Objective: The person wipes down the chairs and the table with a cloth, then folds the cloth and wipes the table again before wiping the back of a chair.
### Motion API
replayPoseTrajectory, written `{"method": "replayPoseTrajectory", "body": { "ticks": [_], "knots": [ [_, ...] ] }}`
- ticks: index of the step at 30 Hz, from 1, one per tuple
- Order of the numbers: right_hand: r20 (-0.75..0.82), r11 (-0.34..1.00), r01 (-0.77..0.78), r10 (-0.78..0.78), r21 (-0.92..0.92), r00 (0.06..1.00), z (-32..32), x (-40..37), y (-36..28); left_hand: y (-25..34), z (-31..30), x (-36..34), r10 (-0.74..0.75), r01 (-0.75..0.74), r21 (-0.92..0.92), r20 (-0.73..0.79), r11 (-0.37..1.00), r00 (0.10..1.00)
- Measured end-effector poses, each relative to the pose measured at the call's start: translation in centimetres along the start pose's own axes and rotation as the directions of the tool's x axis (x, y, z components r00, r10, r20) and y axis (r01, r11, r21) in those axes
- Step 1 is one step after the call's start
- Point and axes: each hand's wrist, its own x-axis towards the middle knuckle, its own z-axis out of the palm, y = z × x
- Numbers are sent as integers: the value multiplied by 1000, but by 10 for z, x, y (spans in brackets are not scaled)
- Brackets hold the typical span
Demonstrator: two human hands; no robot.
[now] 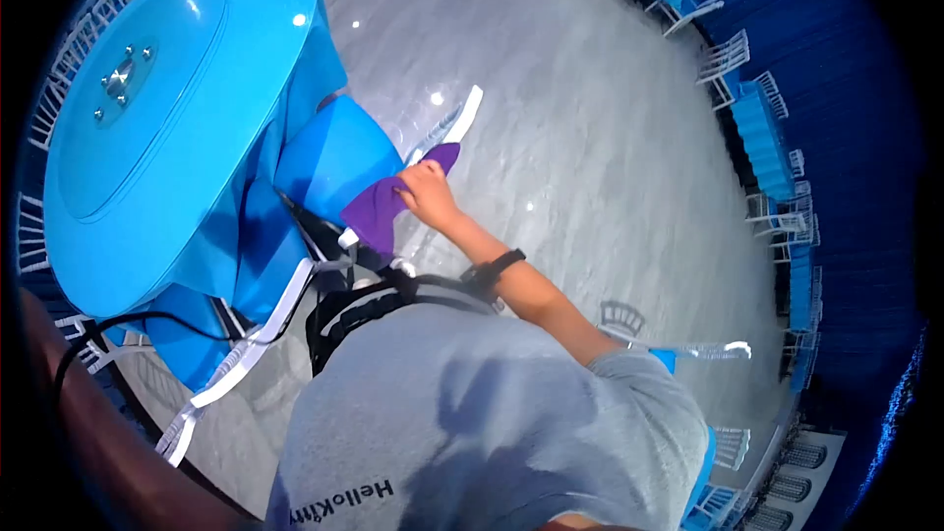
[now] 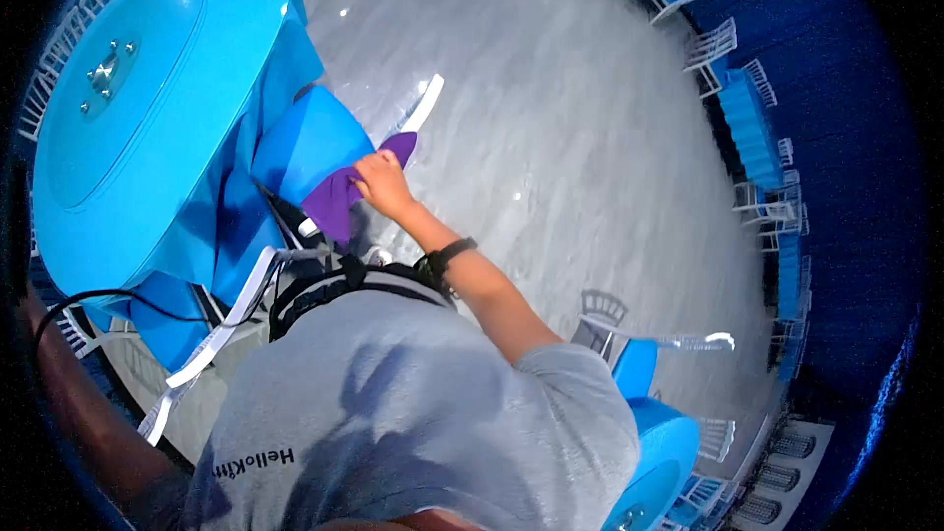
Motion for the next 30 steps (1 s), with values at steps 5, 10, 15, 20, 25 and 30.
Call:
{"method": "replayPoseTrajectory", "body": {
  "ticks": [5,10,15,20,25,30],
  "knots": [
    [74,998,7,-3,-55,997,4,4,6,5,5,-2,61,-58,52,-52,997,997],
    [30,997,76,-75,-31,997,7,14,14,14,5,-8,113,-103,118,-81,988,990],
    [107,997,26,-18,-72,994,7,7,9,17,1,-3,156,-137,184,-90,973,984],
    [6,999,50,-50,-14,999,9,8,13,12,-9,6,208,-173,253,-122,952,970],
    [14,1000,0,0,-6,1000,1,12,-6,-41,-17,-77,-343,439,341,-307,831,888],
    [78,1000,25,-25,10,997,5,6,-35,-77,45,-309,-932,655,689,356,308,64]
  ]
}}
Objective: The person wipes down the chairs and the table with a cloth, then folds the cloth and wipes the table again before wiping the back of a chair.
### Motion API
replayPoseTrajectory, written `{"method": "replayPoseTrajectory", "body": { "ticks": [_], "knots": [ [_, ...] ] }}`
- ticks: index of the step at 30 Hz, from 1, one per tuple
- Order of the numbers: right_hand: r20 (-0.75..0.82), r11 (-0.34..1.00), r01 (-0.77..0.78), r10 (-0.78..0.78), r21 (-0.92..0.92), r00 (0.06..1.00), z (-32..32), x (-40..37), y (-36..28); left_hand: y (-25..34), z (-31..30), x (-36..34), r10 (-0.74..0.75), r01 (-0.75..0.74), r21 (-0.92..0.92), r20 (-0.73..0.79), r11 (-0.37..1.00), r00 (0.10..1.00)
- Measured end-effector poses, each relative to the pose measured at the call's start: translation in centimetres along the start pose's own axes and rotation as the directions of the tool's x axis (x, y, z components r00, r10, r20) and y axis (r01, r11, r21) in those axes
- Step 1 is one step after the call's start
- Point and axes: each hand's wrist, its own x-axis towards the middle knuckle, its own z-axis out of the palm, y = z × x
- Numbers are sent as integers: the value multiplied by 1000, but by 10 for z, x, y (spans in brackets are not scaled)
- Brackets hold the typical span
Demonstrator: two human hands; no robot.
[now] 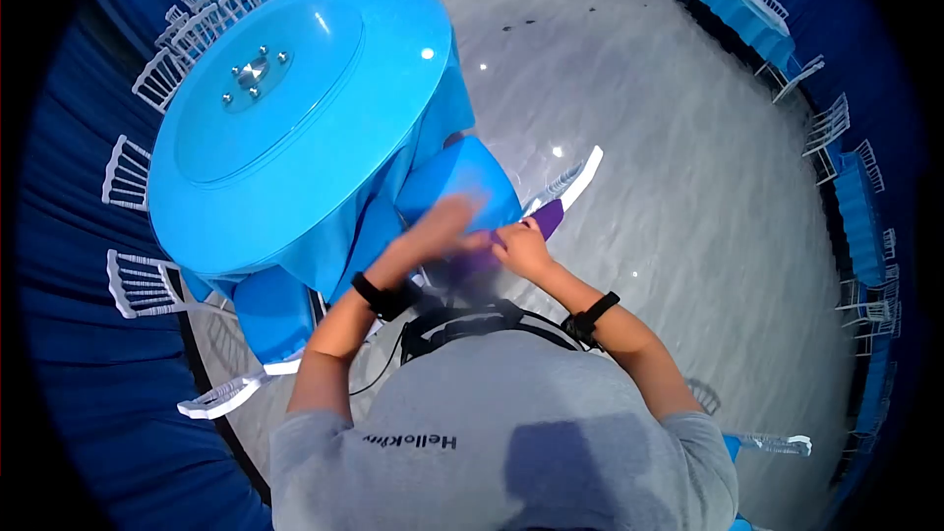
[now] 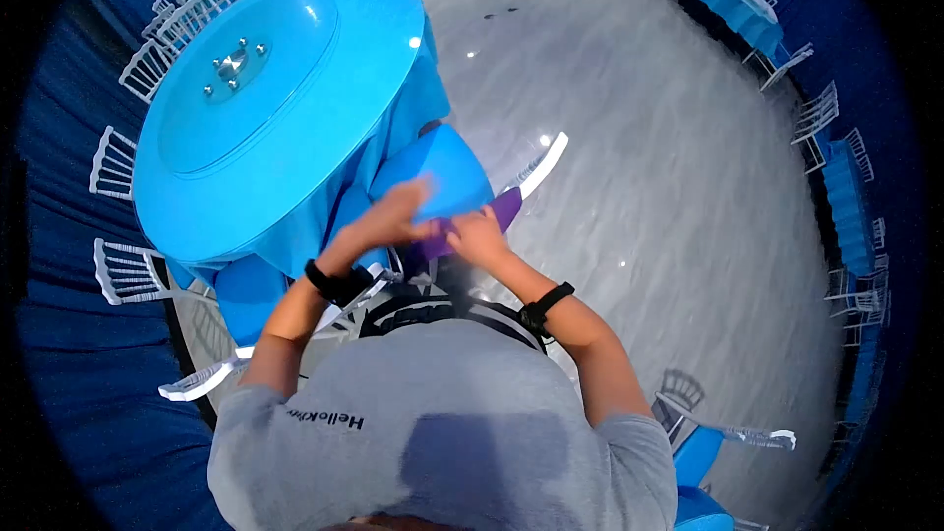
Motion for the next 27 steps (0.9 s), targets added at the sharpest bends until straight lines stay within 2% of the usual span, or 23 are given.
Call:
{"method": "replayPoseTrajectory", "body": {
  "ticks": [2,4,6,8,9,11,12,14,16,18,20,22,24,25,26,27],
  "knots": [
    [239,993,101,-82,-68,968,6,3,-8,-12,65,-24,101,-85,-73,261,994,960],
    [223,996,80,-68,-46,973,9,5,-14,14,63,-33,-117,191,-217,315,957,942],
    [207,998,49,-42,-29,977,9,6,-18,-3,82,-37,-174,240,-215,287,947,942],
    [194,997,83,-81,-1,978,7,5,-18,-18,104,-37,-188,213,-330,108,919,976],
    [176,994,107,-108,13,978,4,4,-14,-6,99,-31,-219,211,-378,21,902,976],
    [143,986,165,-167,25,976,3,6,-8,-13,118,-19,-267,244,-391,-4,888,964],
    [182,976,214,-219,43,959,3,6,-5,-14,126,-17,-294,265,-396,-13,879,956],
    [266,990,128,-138,56,954,5,13,-1,-12,129,-21,-371,280,-409,-162,869,915],
    [359,990,125,-143,73,922,2,21,6,-5,129,-23,-421,309,-438,-187,844,888],
    [494,998,47,-56,30,868,-6,28,0,13,121,-30,-523,402,-470,-160,786,837],
    [511,991,94,-133,100,849,-10,33,1,23,116,-32,-473,426,-228,-232,876,850],
    [522,981,142,-189,130,831,-13,32,-1,28,129,-39,-510,471,-200,-251,859,823],
    [483,956,211,-287,205,827,-9,25,-10,32,139,-54,-510,512,-103,-374,853,774],
    [428,944,225,-312,242,849,-11,22,-21,45,114,-61,-576,553,-164,-259,817,775],
    [365,931,240,-333,276,870,-13,21,-31,51,99,-69,-576,555,-158,-275,817,770],
    [311,909,233,-345,346,885,-14,16,-39,57,87,-75,-552,535,-135,-227,834,803]
  ]
}}
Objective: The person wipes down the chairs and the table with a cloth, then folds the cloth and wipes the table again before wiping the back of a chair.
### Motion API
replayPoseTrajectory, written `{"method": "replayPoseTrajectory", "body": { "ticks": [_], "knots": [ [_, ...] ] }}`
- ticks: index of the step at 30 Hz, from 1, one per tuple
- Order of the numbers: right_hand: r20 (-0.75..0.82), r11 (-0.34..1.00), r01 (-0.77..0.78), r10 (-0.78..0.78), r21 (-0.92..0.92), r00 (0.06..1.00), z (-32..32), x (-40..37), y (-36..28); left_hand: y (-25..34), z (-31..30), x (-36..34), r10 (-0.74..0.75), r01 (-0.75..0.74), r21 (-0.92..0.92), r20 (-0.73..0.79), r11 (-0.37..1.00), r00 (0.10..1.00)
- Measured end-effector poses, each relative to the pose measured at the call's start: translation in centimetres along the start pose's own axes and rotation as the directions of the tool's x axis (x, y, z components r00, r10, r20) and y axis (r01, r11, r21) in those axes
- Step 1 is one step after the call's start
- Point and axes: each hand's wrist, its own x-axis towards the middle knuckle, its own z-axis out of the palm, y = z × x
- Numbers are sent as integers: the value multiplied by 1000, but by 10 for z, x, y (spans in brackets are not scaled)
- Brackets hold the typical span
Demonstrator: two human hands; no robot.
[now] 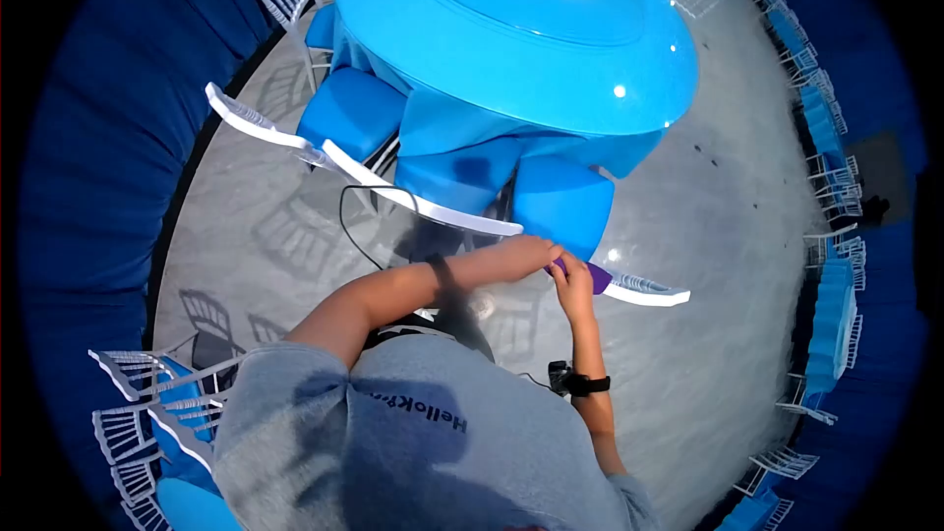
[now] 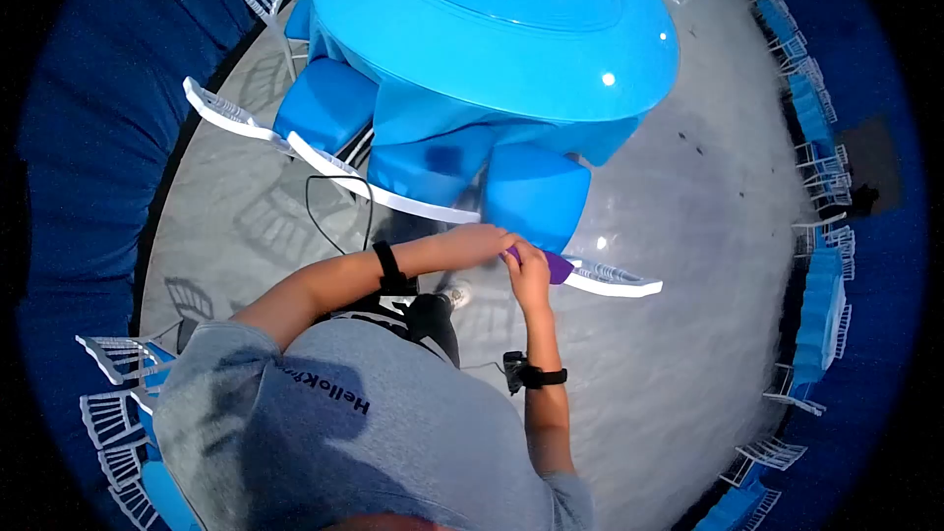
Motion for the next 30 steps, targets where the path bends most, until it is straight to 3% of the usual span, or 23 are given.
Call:
{"method": "replayPoseTrajectory", "body": {
  "ticks": [1,3,5,7,9,11,12,13,14,15,16,17,19,21,23,24,28,30],
  "knots": [
    [-8,1000,10,-10,-10,1000,17,3,-15,-10,-15,-18,37,-38,12,56,999,998],
    [1,955,-236,239,180,971,48,1,-48,-14,-44,-56,90,-90,20,11,996,996],
    [4,918,-245,257,312,967,71,0,-79,-16,-67,-99,212,-217,2,-214,976,953],
    [23,855,-257,277,450,961,101,3,-106,-32,-81,-140,236,-234,39,-225,972,945],
    [78,837,-253,247,484,966,142,8,-134,-50,-99,-195,70,-88,-48,-295,995,953],
    [56,836,-147,138,529,989,195,21,-182,-89,-113,-254,-21,-1,-64,-345,998,938],
    [126,818,-155,101,554,987,221,28,-208,-110,-106,-286,-67,35,-90,-392,995,918],
    [267,770,-262,123,582,956,238,36,-242,-101,-135,-325,-197,144,-162,-385,976,902],
    [221,779,-105,-44,618,974,270,48,-258,-103,-153,-356,-330,298,-144,-351,944,876],
    [363,777,-203,-36,596,931,279,60,-295,-109,-166,-386,-406,386,-130,-366,913,837],
    [277,859,22,-189,511,942,300,73,-320,-129,-168,-412,-391,390,-104,-465,915,794],
    [311,871,63,-240,487,920,314,83,-341,-147,-169,-436,-404,405,-103,-465,908,788],
    [291,892,290,-397,347,871,333,104,-387,-167,-184,-477,-448,524,-42,-578,851,682],
    [330,901,359,-424,242,843,349,127,-417,-179,-199,-506,-453,586,-9,-643,810,617],
    [185,824,494,-551,277,814,375,152,-433,-195,-211,-528,-437,639,-43,-765,768,473],
    [204,840,509,-541,188,816,381,164,-445,-205,-214,-539,-473,647,-105,-771,756,427],
    [67,801,582,-594,138,802,422,212,-471,-248,-239,-572,-505,647,-172,-779,743,372],
    [107,805,578,-592,136,799,457,235,-475,-278,-262,-578,-501,615,-207,-790,761,354]
  ]
}}
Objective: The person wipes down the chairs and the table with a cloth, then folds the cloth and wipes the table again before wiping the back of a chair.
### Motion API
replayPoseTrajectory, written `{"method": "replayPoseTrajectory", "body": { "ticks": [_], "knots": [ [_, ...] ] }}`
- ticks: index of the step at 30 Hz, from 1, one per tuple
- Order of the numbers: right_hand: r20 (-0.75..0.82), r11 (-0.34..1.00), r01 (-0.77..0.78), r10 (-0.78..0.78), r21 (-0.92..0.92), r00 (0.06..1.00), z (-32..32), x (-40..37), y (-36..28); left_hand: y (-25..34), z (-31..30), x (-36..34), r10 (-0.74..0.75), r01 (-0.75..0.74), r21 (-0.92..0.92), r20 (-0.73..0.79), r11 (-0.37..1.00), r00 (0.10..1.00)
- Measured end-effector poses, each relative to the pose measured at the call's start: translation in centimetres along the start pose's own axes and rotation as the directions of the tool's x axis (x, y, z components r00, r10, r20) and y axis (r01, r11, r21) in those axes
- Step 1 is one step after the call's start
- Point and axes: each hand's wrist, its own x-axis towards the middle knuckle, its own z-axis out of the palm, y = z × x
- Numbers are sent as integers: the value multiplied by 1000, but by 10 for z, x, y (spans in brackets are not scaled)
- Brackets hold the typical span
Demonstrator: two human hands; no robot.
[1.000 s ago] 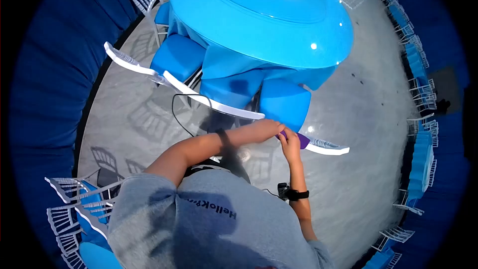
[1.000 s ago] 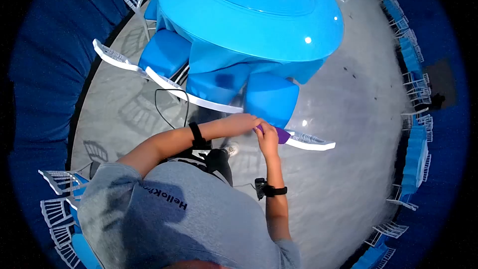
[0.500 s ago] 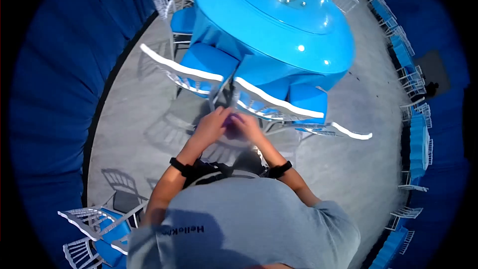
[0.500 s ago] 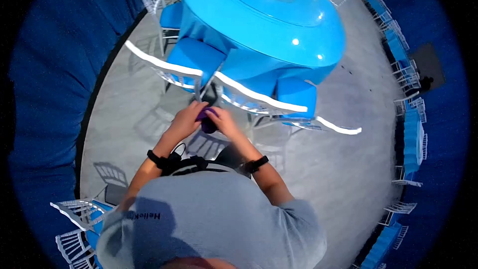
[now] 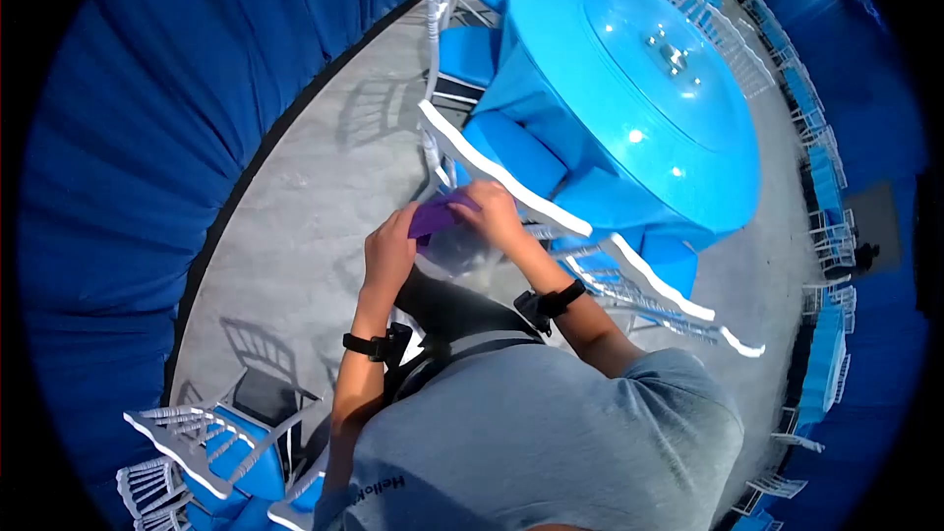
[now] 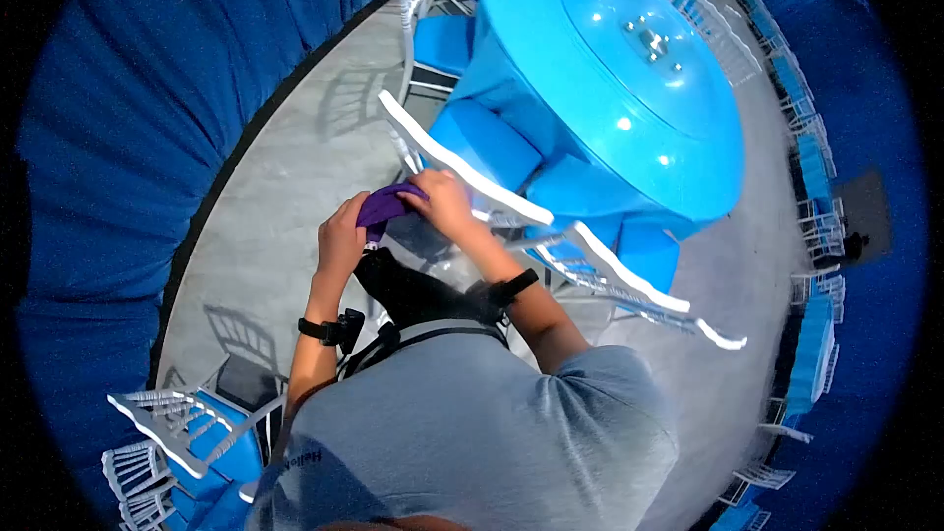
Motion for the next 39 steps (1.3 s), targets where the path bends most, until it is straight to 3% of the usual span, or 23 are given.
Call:
{"method": "replayPoseTrajectory", "body": {
  "ticks": [2,3,4,5,7,8,9,11,13,15,16,17,19,21,23,24,26,28,30,31,33,36,39],
  "knots": [
    [71,997,-63,59,52,996,35,29,2,-27,-8,39,-34,33,-77,-12,996,999],
    [74,974,-127,115,187,991,62,39,4,-48,-9,60,-4,3,-65,-19,998,1000],
    [204,957,-212,172,198,964,77,55,-2,-68,-8,82,25,-24,-86,12,996,1000],
    [147,898,-215,170,384,974,104,65,-3,-82,-11,107,52,-47,-110,45,993,998],
    [109,820,-261,239,509,965,131,113,-14,-91,-42,157,110,-102,-52,159,993,981],
    [193,793,-334,273,510,943,136,134,-10,-98,-59,179,101,-89,-72,192,993,976],
    [238,630,-362,275,687,931,117,169,-26,-104,-75,197,110,-100,-61,207,993,972],
    [93,624,-200,200,756,975,135,214,-18,-122,-97,236,60,-36,-125,197,992,978],
    [96,616,-183,172,766,980,148,254,-14,-155,-95,259,68,-52,-121,137,991,988],
    [109,613,-174,142,770,984,157,282,-9,-188,-88,280,-98,128,-358,99,925,990],
    [211,636,-288,196,716,958,161,293,-6,-202,-83,291,-179,216,-358,135,908,975],
    [304,648,-397,258,650,917,166,302,-3,-215,-78,302,-148,216,-457,178,863,973],
    [223,681,-401,337,613,915,182,311,14,-238,-64,329,-93,267,-555,321,788,943],
    [234,704,-489,434,515,870,176,322,31,-255,-52,363,60,218,-462,517,860,854],
    [257,566,-619,590,544,765,169,341,44,-258,-47,400,141,210,-448,631,869,763],
    [179,587,-590,609,554,773,175,348,56,-261,-53,417,171,200,-440,668,876,724],
    [58,622,-560,640,547,766,190,371,77,-260,-59,465,481,-8,-620,600,785,639],
    [-177,708,-520,657,477,733,200,392,84,-270,-56,500,551,2,-681,595,732,586],
    [-265,684,-519,701,513,662,205,416,86,-274,-59,537,621,34,-735,596,677,509],
    [-332,672,-493,720,553,609,204,427,88,-275,-56,553,579,133,-702,666,700,470],
    [-386,579,-518,811,629,439,196,445,98,-272,-53,575,612,13,-691,649,723,452],
    [-629,705,-454,701,544,336,184,463,138,-276,-36,598,662,-19,-728,612,685,432],
    [-698,722,-457,667,519,260,172,492,169,-300,-5,623,647,-63,-719,580,692,494]
  ]
}}
